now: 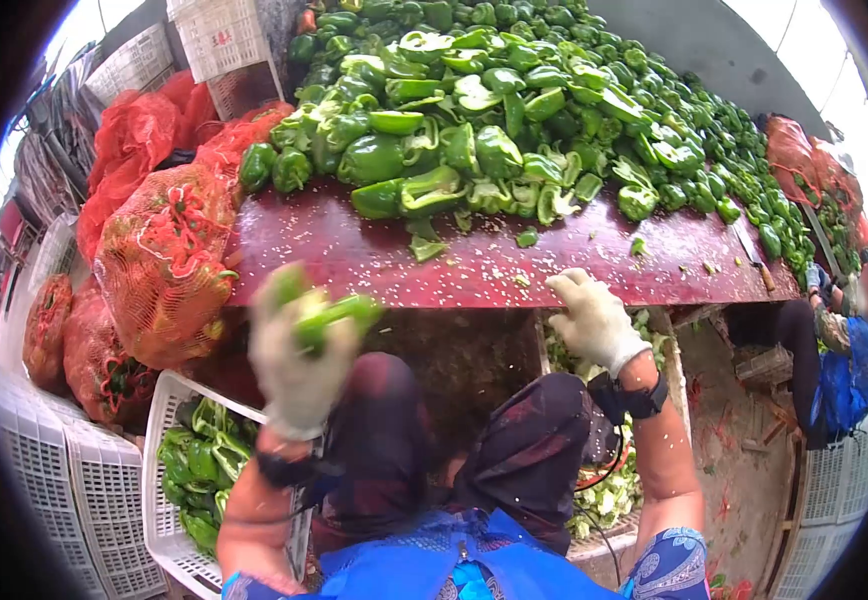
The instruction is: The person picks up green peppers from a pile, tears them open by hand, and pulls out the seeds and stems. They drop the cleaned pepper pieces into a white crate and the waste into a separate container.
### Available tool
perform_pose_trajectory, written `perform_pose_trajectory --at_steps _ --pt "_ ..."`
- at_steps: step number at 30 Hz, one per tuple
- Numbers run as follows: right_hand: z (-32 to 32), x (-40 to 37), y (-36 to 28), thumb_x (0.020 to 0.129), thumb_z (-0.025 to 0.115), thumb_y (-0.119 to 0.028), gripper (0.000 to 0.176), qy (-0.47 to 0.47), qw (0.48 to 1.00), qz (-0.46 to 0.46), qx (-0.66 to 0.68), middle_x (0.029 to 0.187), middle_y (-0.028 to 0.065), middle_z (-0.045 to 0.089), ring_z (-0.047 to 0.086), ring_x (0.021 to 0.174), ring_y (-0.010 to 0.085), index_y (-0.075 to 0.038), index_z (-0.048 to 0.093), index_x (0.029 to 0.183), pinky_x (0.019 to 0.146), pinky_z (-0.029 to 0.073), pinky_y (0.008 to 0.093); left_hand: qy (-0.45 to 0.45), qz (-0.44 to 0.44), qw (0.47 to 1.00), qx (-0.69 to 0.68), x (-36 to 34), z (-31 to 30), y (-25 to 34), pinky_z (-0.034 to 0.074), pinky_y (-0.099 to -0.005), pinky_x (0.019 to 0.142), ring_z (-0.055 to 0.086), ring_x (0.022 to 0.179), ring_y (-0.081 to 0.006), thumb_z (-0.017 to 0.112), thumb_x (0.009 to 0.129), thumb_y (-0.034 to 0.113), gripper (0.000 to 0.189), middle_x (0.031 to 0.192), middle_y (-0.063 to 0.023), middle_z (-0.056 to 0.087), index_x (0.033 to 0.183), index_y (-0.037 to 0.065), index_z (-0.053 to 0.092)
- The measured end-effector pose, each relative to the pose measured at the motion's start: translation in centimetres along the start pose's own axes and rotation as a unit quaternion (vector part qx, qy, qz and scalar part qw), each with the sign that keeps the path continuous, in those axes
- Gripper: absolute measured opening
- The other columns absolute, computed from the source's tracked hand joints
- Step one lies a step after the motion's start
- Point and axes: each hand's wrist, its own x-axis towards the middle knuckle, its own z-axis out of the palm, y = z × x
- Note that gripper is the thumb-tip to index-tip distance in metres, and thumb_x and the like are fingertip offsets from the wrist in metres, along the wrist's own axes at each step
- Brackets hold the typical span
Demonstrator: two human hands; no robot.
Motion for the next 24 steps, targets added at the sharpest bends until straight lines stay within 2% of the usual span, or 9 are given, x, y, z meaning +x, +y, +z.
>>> perform_pose_trajectory --at_steps 3,5,7,10,13,16,18,22,24 --pt "1.7 4.3 -0.3 0.084 0.067 -0.01 0.038 -0.023 1.0 -0.004 -0.014 0.119 0.018 0.061 0.064 0.107 0.0415 -0.007 0.063 0.121 0.091 0.054 0.0503 -0.002 -0.188 0.975 0.117 -5.9 -10.7 -7.8 0.043 -0.039 0.11 0.056 0.127 -0.031 0.07 0.078 0.004 0.057 0.136 -0.0177 0.057 0.132 -0.009 0.058" --pt "3.8 8.4 -1.5 0.086 0.064 -0.009 0.039 -0.079 0.995 -0.013 -0.06 0.121 0.0157 0.062 0.063 0.109 0.04 -0.008 0.063 0.125 0.094 0.053 0.0483 -0.036 -0.275 0.942 0.188 -11.2 -16.6 -12.6 0.039 -0.0446 0.114 0.051 0.132 -0.0401 0.074 0.077 0.01 0.061 0.142 -0.0257 0.052 0.133 -0.009 0.056" --pt "7.3 11.8 -3.0 0.084 0.057 -0.003 0.037 -0.022 0.993 -0.114 -0.026 0.116 0.0158 0.061 0.06 0.108 0.0385 -0.011 0.066 0.119 0.09 0.054 0.0499 -0.211 -0.436 0.808 0.336 -15.1 -21.0 -16.3 0.037 -0.0476 0.116 0.047 0.136 -0.0432 0.08 0.078 0.021 0.071 0.146 -0.0286 0.048 0.138 -0.006 0.054" --pt "10.5 16.8 -6.5 0.087 0.063 -0.012 0.039 -0.028 0.989 -0.145 -0.003 0.123 0.0155 0.058 0.058 0.112 0.0374 -0.016 0.063 0.126 0.092 0.053 0.0484 -0.223 -0.4 0.708 0.537 -14.8 -20.1 -14.2 0.035 -0.0499 0.117 0.043 0.139 -0.0437 0.083 0.078 0.034 0.077 0.149 -0.0295 0.046 0.139 -0.004 0.053" --pt "12.4 18.1 -7.9 0.088 0.065 -0.023 0.03 -0.036 0.988 -0.126 -0.085 0.125 0.0168 0.058 0.058 0.112 0.0362 -0.011 0.065 0.116 0.089 0.052 0.0485 -0.092 -0.239 0.898 0.357 -11.3 -15.7 -15.6 0.035 -0.0495 0.115 0.048 0.133 -0.0435 0.081 0.082 0.022 0.063 0.14 -0.0275 0.054 0.134 -0.003 0.057" --pt "14.2 16.8 -4.9 0.087 0.062 -0.021 0.022 -0.008 0.982 -0.117 -0.146 0.128 0.0142 0.057 0.058 0.111 0.0326 -0.01 0.066 0.106 0.087 0.05 0.0461 -0.13 -0.177 0.96 0.174 -3.4 -6.5 -13.9 0.039 -0.0461 0.113 0.05 0.131 -0.0403 0.078 0.086 0.022 0.055 0.136 -0.0257 0.056 0.132 -0.002 0.059" --pt "12.8 14.9 -2.6 0.087 0.061 -0.019 0.022 -0.031 0.982 -0.056 -0.176 0.129 0.0131 0.056 0.056 0.114 0.0322 -0.011 0.067 0.107 0.09 0.048 0.047 -0.161 -0.116 0.975 0.101 0.4 0.6 -14.7 0.038 -0.0462 0.114 0.049 0.133 -0.0399 0.078 0.087 0.025 0.056 0.139 -0.0252 0.055 0.134 -0.001 0.058" --pt "9.4 10.5 1.1 0.082 0.07 -0.02 0.035 0.092 0.975 -0.026 -0.203 0.133 0.0146 0.055 0.054 0.119 0.0343 -0.012 0.064 0.115 0.091 0.047 0.0506 -0.187 -0.08 0.974 0.102 7.4 13.3 -14.3 0.039 -0.0481 0.115 0.043 0.139 -0.0418 0.083 0.08 0.025 0.075 0.151 -0.0231 0.045 0.144 0.009 0.049" --pt "7.8 8.3 0.8 0.078 0.076 -0.018 0.047 0.07 0.983 0.0 -0.169 0.134 0.0156 0.054 0.054 0.118 0.0359 -0.012 0.062 0.123 0.091 0.047 0.0494 -0.191 -0.105 0.972 0.09 8.8 17.6 -15.4 0.046 -0.047 0.107 0.05 0.127 -0.0417 0.085 0.074 0.016 0.066 0.137 -0.0193 0.052 0.132 0.011 0.055"
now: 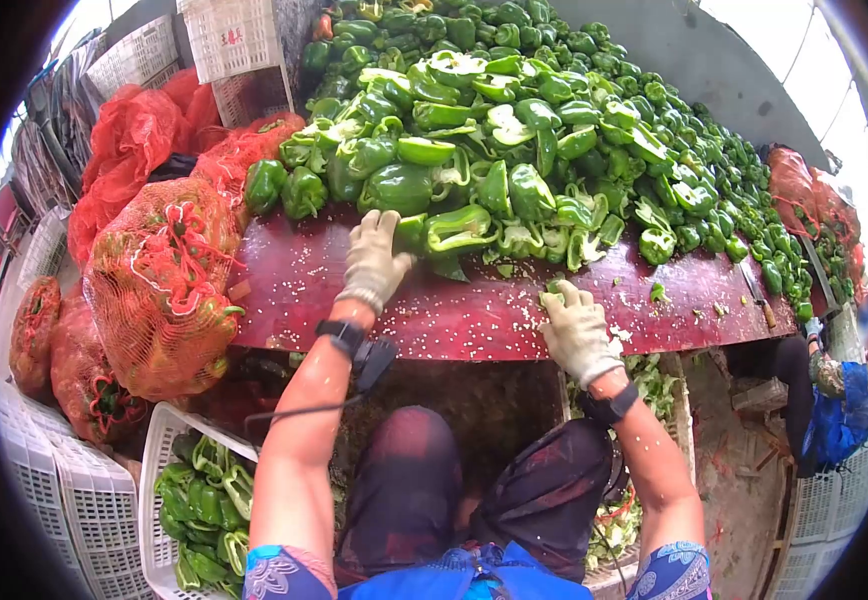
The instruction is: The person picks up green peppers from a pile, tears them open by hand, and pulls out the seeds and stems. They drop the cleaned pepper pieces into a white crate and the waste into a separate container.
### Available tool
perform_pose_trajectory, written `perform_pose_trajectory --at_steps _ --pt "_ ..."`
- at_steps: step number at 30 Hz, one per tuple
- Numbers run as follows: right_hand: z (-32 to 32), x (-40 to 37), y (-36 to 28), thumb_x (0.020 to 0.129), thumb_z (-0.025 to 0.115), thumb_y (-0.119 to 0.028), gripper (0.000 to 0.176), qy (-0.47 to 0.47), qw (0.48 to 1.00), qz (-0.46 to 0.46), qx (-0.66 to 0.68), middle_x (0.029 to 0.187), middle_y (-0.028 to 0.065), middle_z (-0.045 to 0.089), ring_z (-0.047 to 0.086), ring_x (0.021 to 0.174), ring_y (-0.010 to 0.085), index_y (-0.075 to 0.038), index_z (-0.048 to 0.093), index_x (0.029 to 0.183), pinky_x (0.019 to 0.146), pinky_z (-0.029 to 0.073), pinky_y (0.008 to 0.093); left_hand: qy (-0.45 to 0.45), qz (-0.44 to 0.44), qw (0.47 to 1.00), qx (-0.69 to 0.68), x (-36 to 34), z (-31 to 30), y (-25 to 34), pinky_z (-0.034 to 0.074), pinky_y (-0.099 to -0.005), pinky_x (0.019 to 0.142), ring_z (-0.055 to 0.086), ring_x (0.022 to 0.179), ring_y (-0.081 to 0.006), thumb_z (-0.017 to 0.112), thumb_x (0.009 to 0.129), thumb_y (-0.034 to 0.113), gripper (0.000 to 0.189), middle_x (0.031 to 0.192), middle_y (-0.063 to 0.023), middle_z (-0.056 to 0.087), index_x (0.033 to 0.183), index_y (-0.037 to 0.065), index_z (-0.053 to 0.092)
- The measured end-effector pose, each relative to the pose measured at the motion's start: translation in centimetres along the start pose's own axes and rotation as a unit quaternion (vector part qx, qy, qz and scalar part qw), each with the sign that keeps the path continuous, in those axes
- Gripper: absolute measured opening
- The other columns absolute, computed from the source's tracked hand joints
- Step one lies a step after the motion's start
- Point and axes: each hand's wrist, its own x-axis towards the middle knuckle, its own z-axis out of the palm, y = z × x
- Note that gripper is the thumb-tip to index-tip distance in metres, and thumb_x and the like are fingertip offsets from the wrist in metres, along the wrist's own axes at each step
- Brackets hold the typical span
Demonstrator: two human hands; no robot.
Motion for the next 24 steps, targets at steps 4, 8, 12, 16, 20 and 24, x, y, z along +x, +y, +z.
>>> perform_pose_trajectory --at_steps 4,8,12,16,20,24 --pt "-2.3 -2.1 -0.2 0.077 0.076 -0.014 0.05 0.041 0.998 -0.017 0.051 0.132 0.017 0.056 0.057 0.112 0.0384 -0.011 0.061 0.124 0.091 0.049 0.049 0.008 -0.001 0.99 -0.139 -0.1 0.2 -1.1 0.049 -0.0445 0.097 0.057 0.111 -0.0391 0.084 0.069 0.007 0.051 0.119 -0.0181 0.056 0.114 0.005 0.06" --pt "-3.4 -1.8 -1.2 0.08 0.076 -0.013 0.047 0.08 0.975 -0.048 0.201 0.129 0.0171 0.058 0.059 0.112 0.037 -0.007 0.061 0.124 0.093 0.049 0.0475 0.084 0.048 0.981 -0.168 -4.6 -3.1 -0.9 0.05 -0.04 0.094 0.058 0.109 -0.0345 0.084 0.064 -0.004 0.044 0.118 -0.014 0.058 0.096 0.005 0.056" --pt "-6.9 -0.9 -4.6 0.09 0.077 -0.019 0.062 0.04 0.893 -0.064 0.444 0.138 0.013 0.058 0.063 0.117 0.025 -0.008 0.051 0.145 0.095 0.053 0.0363 0.07 0.162 0.963 -0.203 -8.2 -6.6 3.6 0.051 -0.044 0.096 0.059 0.116 -0.038 0.082 0.066 -0.005 0.042 0.128 -0.0173 0.056 0.096 0.007 0.056" --pt "-9.5 -1.8 -5.2 0.1 0.066 -0.041 0.066 -0.095 0.58 -0.006 0.809 0.145 0.0144 0.053 0.057 0.125 0.0194 -0.008 0.042 0.152 0.099 0.05 0.0327 -0.034 0.293 0.914 -0.28 -10.0 -8.9 11.3 0.046 -0.0458 0.107 0.053 0.13 -0.0412 0.063 0.068 -0.014 0.038 0.139 -0.0211 0.053 0.098 0.009 0.06" --pt "-11.9 -5.0 -4.8 0.1 0.061 -0.029 0.059 0.088 0.531 0.063 0.84 0.129 0.0124 0.061 0.056 0.119 0.0172 0.0 0.044 0.148 0.104 0.044 0.031 -0.17 0.155 0.732 -0.641 -11.1 -8.3 17.1 0.034 -0.044 0.119 0.039 0.147 -0.0332 0.069 0.073 -0.011 0.066 0.16 -0.0169 0.033 0.133 0.007 0.05" --pt "-12.5 -7.9 -4.8 0.102 0.056 -0.037 0.055 0.223 0.691 0.158 0.669 0.127 0.0134 0.059 0.057 0.117 0.0202 0.002 0.047 0.14 0.102 0.046 0.0341 -0.007 0.284 0.87 -0.403 -12.3 -5.2 22.3 0.036 -0.0435 0.117 0.043 0.141 -0.0284 0.096 0.068 0.025 0.107 0.154 -0.0148 0.038 0.152 0.008 0.031"
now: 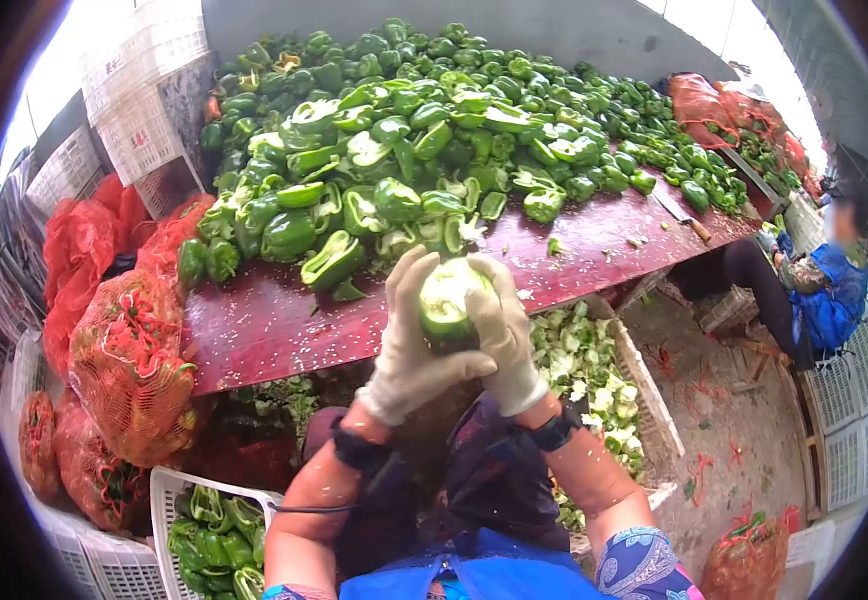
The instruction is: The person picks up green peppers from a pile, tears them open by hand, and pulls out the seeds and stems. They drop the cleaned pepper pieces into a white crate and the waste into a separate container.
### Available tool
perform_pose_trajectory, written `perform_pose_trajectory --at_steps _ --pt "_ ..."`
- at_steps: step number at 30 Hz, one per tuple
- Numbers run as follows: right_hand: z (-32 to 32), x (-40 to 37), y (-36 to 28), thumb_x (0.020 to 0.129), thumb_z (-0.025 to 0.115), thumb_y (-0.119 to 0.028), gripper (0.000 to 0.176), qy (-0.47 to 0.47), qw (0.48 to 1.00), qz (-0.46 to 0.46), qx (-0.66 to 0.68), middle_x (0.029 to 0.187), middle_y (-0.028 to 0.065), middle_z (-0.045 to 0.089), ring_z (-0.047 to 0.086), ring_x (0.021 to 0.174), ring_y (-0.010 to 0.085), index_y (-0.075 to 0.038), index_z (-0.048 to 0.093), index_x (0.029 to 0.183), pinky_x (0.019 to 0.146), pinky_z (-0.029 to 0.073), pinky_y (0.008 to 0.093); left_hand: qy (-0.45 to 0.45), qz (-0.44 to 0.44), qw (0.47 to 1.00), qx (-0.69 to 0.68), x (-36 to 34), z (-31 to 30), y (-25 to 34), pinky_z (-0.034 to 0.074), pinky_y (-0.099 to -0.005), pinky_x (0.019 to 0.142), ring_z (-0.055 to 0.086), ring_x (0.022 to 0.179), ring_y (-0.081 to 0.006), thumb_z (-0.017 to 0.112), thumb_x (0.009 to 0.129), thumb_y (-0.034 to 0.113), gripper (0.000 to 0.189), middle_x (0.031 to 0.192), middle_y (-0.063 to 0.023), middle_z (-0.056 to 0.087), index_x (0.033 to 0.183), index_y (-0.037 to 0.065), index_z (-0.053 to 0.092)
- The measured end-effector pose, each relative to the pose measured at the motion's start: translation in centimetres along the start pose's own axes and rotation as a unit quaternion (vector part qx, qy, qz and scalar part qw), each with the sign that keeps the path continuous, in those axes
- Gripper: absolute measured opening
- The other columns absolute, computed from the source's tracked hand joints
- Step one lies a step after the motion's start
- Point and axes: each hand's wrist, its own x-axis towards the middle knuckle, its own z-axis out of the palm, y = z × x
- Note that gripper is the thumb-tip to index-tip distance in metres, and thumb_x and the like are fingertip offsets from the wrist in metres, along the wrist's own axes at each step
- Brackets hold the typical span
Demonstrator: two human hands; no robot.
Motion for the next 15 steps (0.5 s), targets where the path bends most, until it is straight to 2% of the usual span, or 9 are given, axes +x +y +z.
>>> perform_pose_trajectory --at_steps 1,2,4,5,8,10,11,12,15 --pt "-0.1 -0.6 1.0 0.105 0.049 -0.038 0.051 0.017 0.998 0.009 0.053 0.126 0.014 0.058 0.057 0.117 0.0226 0.003 0.048 0.136 0.103 0.045 0.035 0.047 -0.011 0.999 -0.013 -0.3 1.4 -1.0 0.04 -0.0424 0.111 0.049 0.129 -0.0275 0.094 0.069 0.035 0.095 0.141 -0.0145 0.046 0.143 0.006 0.04" --pt "-0.1 -1.1 1.6 0.106 0.048 -0.038 0.051 0.043 0.998 -0.017 0.034 0.125 0.0143 0.058 0.057 0.117 0.0226 0.003 0.05 0.135 0.103 0.045 0.0349 0.095 -0.021 0.995 -0.028 -0.5 2.8 -2.0 0.045 -0.0414 0.104 0.055 0.117 -0.0266 0.091 0.071 0.046 0.086 0.128 -0.0142 0.055 0.134 0.005 0.049" --pt "-0.2 -2.0 2.5 0.107 0.046 -0.038 0.05 0.098 0.993 -0.068 -0.006 0.125 0.015 0.058 0.057 0.117 0.0225 0.005 0.052 0.132 0.103 0.044 0.0347 0.103 -0.005 0.993 -0.059 -0.7 4.1 -2.1 0.045 -0.0402 0.103 0.056 0.114 -0.0257 0.087 0.076 0.047 0.07 0.125 -0.0144 0.057 0.121 0.004 0.055" --pt "-0.4 -2.3 3.0 0.107 0.048 -0.033 0.045 0.103 0.988 -0.105 -0.048 0.125 0.0153 0.057 0.057 0.116 0.0224 0.007 0.055 0.127 0.103 0.045 0.0345 0.116 -0.025 0.989 -0.083 -0.9 4.9 -2.0 0.045 -0.0398 0.103 0.056 0.114 -0.025 0.086 0.078 0.044 0.066 0.124 -0.0141 0.057 0.12 0.004 0.054" --pt "0.5 -3.2 3.9 0.106 0.053 -0.027 0.04 0.17 0.97 -0.131 -0.112 0.126 0.0148 0.057 0.057 0.115 0.0216 0.009 0.056 0.124 0.102 0.045 0.034 0.144 -0.097 0.976 -0.134 -1.9 6.6 -1.7 0.046 -0.0382 0.102 0.057 0.112 -0.0229 0.083 0.083 0.033 0.054 0.121 -0.0133 0.059 0.117 0.004 0.053" --pt "1.3 -3.3 3.5 0.105 0.054 -0.02 0.035 0.184 0.979 -0.079 -0.038 0.124 0.013 0.057 0.055 0.113 0.0198 0.007 0.053 0.127 0.101 0.045 0.0325 0.156 -0.137 0.968 -0.143 -1.9 7.0 -1.6 0.047 -0.0369 0.1 0.057 0.11 -0.0217 0.081 0.085 0.026 0.047 0.118 -0.0126 0.061 0.116 0.004 0.053" --pt "1.8 -3.5 3.5 0.104 0.053 -0.019 0.034 0.191 0.98 -0.059 -0.011 0.123 0.0125 0.056 0.055 0.113 0.0192 0.006 0.053 0.128 0.101 0.045 0.0321 0.199 -0.181 0.947 -0.175 -1.5 7.4 -1.5 0.051 -0.0347 0.091 0.06 0.1 -0.0182 0.075 0.084 0.011 0.037 0.109 -0.0091 0.062 0.113 0.003 0.054" --pt "1.9 -3.7 3.6 0.104 0.052 -0.018 0.034 0.198 0.979 -0.038 0.014 0.123 0.012 0.056 0.054 0.113 0.0186 0.005 0.052 0.129 0.1 0.045 0.0318 0.236 -0.26 0.895 -0.273 -0.8 7.3 -0.2 0.051 -0.0308 0.085 0.06 0.094 -0.0134 0.073 0.09 0.014 0.031 0.106 -0.0062 0.063 0.113 0.005 0.055" --pt "1.4 -3.5 4.2 0.103 0.052 -0.018 0.035 0.173 0.984 -0.049 -0.011 0.121 0.011 0.056 0.054 0.112 0.0177 0.004 0.05 0.131 0.1 0.044 0.0314 0.222 -0.267 0.902 -0.256 -0.9 7.3 -1.1 0.051 -0.0283 0.079 0.059 0.089 -0.0112 0.071 0.095 0.019 0.026 0.103 -0.0045 0.064 0.112 0.006 0.056"
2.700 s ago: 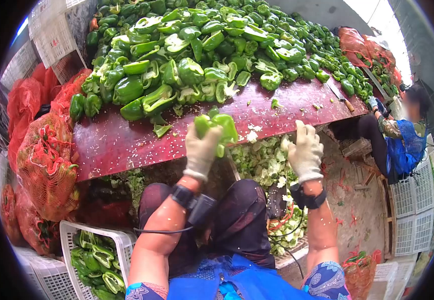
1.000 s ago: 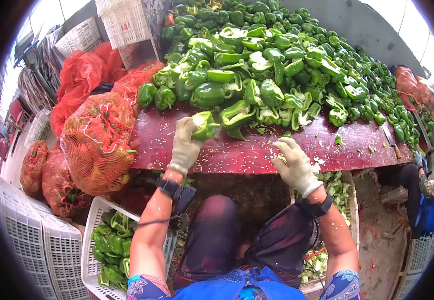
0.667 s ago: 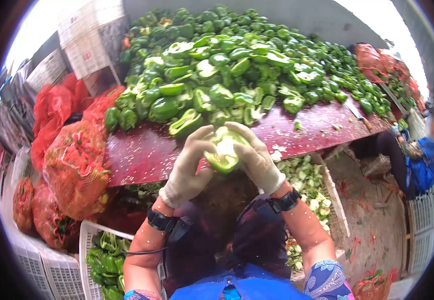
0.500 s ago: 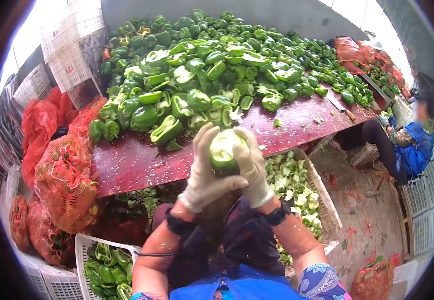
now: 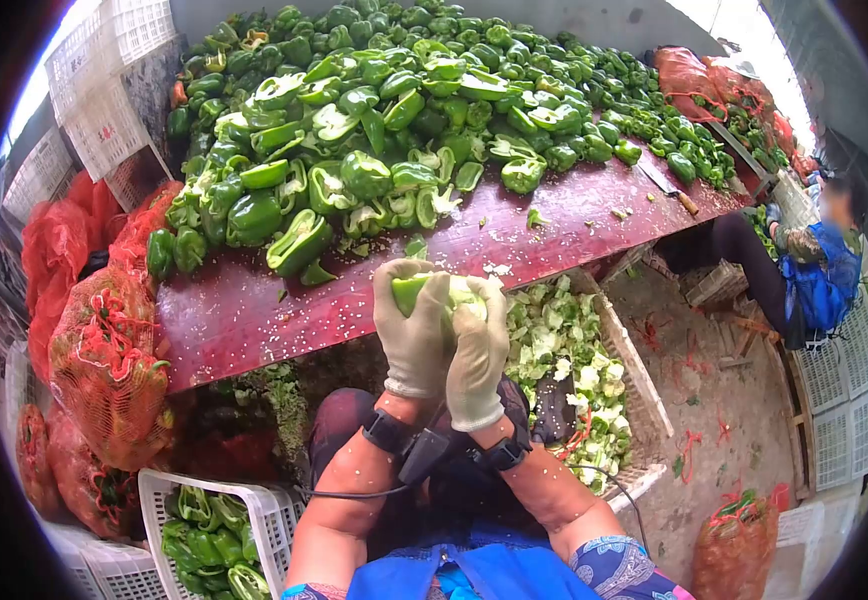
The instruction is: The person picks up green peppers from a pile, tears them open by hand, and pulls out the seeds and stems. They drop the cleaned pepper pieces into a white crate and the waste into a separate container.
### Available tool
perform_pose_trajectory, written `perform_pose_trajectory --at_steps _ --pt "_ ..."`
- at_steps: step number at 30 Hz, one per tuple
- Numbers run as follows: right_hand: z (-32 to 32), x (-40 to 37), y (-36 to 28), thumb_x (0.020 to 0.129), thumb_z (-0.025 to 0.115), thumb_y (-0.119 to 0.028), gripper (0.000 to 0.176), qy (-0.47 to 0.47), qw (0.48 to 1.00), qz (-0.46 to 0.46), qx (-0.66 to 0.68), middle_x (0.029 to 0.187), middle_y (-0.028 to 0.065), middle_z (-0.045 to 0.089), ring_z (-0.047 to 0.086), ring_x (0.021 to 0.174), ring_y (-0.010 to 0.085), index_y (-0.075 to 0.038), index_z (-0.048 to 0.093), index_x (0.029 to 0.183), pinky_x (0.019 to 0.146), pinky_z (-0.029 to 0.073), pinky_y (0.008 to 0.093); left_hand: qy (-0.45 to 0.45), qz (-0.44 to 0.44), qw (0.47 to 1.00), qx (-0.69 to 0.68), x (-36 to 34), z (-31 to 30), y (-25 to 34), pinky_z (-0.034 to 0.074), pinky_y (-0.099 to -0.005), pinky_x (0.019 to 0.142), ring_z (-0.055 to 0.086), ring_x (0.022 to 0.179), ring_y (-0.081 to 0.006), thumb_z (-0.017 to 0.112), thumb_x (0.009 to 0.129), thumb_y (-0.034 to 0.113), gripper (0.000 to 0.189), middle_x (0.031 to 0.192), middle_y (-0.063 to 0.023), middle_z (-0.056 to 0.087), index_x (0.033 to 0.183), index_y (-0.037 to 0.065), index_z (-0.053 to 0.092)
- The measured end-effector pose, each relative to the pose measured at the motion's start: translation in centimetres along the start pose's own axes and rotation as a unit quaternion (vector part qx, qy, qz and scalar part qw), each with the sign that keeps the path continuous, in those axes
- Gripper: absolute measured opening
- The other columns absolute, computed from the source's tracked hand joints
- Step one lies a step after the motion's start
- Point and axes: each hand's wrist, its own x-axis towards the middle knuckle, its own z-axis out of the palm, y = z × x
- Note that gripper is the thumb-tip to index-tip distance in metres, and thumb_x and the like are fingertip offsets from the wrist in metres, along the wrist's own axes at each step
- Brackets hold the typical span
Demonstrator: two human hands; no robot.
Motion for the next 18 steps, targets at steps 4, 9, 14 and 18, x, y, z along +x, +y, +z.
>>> perform_pose_trajectory --at_steps 4,9,14,18 --pt "-0.6 -0.1 1.4 0.103 0.052 -0.021 0.037 -0.019 1.0 0.006 -0.022 0.121 0.011 0.056 0.054 0.112 0.0189 0.003 0.05 0.131 0.101 0.044 0.0321 0.015 -0.078 0.994 -0.074 0.9 -0.7 -0.8 0.05 -0.0277 0.077 0.059 0.088 -0.0112 0.071 0.096 0.022 0.024 0.101 -0.0043 0.065 0.11 0.006 0.058" --pt "-3.5 1.7 1.0 0.103 0.057 -0.034 0.046 -0.167 0.976 0.103 -0.092 0.111 0.0159 0.061 0.06 0.103 0.0214 0.002 0.053 0.131 0.095 0.047 0.0351 -0.085 -0.053 0.995 0.007 2.7 -2.9 -1.9 0.051 -0.0269 0.079 0.061 0.089 -0.0105 0.072 0.096 0.026 0.031 0.098 -0.0039 0.066 0.115 0.006 0.06" --pt "-6.8 7.0 -1.3 0.09 0.065 -0.013 0.028 -0.249 0.94 -0.043 -0.229 0.104 0.0148 0.065 0.067 0.09 0.0265 0.002 0.065 0.114 0.081 0.053 0.0364 -0.27 -0.068 0.96 0.012 3.4 -3.9 -2.1 0.053 -0.0295 0.084 0.063 0.097 -0.0132 0.07 0.092 0.021 0.046 0.107 -0.0054 0.066 0.133 0.006 0.057" --pt "-7.0 7.8 -0.2 0.084 0.061 -0.005 0.033 -0.405 0.89 -0.068 -0.196 0.104 0.0129 0.065 0.065 0.096 0.0252 0.0 0.067 0.116 0.086 0.053 0.0363 -0.227 -0.067 0.97 0.063 2.6 -3.2 -1.5 0.054 -0.0309 0.088 0.064 0.1 -0.0156 0.079 0.081 0.017 0.065 0.109 -0.0072 0.065 0.14 0.006 0.054"
